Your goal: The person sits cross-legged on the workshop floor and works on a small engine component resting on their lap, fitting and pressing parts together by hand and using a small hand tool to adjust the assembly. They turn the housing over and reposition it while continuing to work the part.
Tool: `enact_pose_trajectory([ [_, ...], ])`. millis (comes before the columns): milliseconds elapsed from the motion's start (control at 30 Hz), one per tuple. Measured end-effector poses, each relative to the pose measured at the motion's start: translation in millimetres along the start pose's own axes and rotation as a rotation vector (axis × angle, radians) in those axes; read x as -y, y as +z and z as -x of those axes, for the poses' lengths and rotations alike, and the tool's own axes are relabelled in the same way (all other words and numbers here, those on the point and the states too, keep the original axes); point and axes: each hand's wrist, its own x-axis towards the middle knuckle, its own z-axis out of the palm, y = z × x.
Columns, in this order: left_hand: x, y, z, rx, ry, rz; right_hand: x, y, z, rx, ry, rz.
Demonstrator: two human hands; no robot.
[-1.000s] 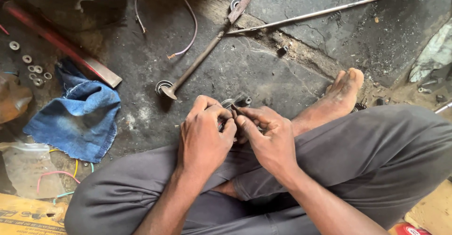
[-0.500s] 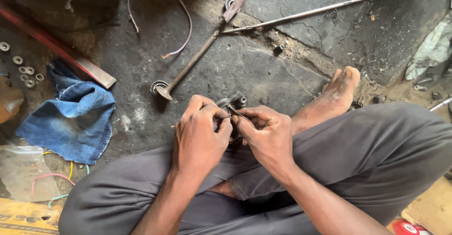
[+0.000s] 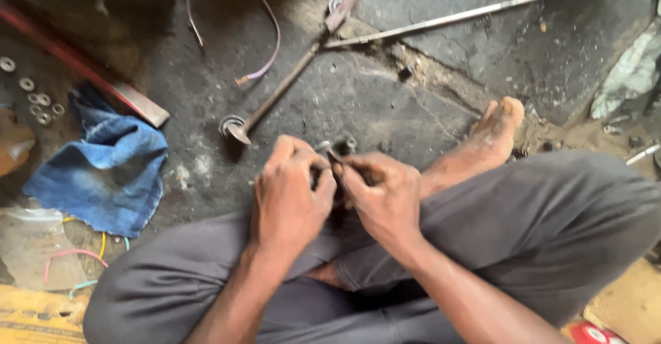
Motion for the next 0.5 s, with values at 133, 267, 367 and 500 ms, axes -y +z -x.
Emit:
enact_pose_trajectory([
  [133,-1.0,0.2,-0.9,-0.007,0.003,0.015,-7.0,-1.1,0.4,-0.032,-0.012,0.007],
  [267,-2.2,-0.5,-0.1,-0.023,0.049,0.017,-13.7,-0.3,3.8,-0.024,0.028,-0.073],
  [367,-1.5,-0.9,-1.4,-0.011,0.033,0.012,-16.1,0.9,4.2,-0.039,-0.057,-0.115],
  [500,-1.0,0.1,-1.0,0.036,-0.011,0.0,-16.7,1.6,4.3,-0.086,-0.269,0.065],
])
